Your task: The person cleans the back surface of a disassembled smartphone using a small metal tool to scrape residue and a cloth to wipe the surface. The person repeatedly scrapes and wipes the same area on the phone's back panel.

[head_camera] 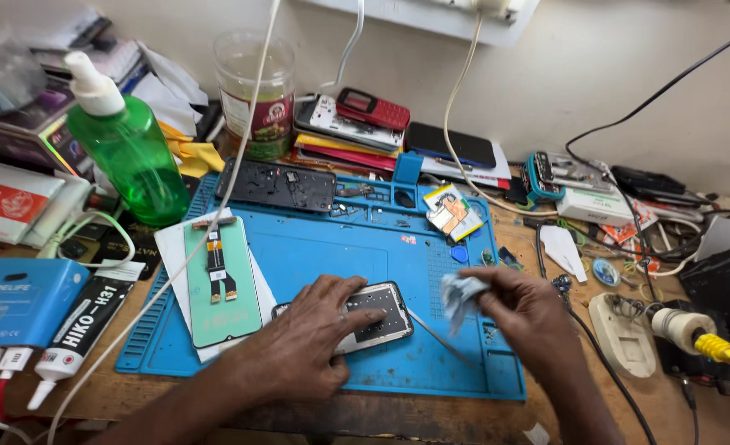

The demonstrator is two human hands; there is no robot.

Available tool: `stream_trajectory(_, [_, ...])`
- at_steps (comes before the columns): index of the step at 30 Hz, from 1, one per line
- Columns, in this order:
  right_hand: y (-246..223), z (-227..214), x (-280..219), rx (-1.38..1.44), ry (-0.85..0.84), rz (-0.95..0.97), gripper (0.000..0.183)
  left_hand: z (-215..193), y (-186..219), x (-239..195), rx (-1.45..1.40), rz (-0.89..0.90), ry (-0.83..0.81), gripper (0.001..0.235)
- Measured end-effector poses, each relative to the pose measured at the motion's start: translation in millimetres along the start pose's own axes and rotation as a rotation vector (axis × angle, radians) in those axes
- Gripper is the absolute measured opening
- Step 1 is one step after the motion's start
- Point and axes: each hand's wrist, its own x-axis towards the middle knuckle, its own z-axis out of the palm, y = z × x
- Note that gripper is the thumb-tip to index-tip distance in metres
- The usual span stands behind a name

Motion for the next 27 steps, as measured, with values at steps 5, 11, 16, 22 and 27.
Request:
stream_trajectory(5, [-12.4, 31.0, -24.1, -0.111, -0.114, 0.038, 0.029, -15.6, -3.5, -0.4, 0.034, 0.027, -0.08, 0.082])
stream_trajectory(11, [-23.9, 60.5, -47.6, -0.257, -0.08, -0.129, 0.023, -15.5, -13.3, -9.9, 0.01, 0.073, -0.03, 0.07])
stream_trajectory(16, [-17.3, 84.9, -37.8, -0.323, 0.017, 0.026, 0.027, -6.0, -19.2, -8.4, 0.028, 0.113, 0.009, 0.066])
stream_trajectory(22, [-33.4, 101.1, 0.5, -0.435, -0.03, 0.13, 0.021, -2.7, -20.4, -10.3, 0.038, 0.187, 0.092, 0.059])
stream_trajectory(27, [-47.0, 95.6, -15.0, -0.455, -0.098, 0.216, 0.023, -2.9, -18.9, -11.9, 0.007, 0.131, 0.071, 0.057])
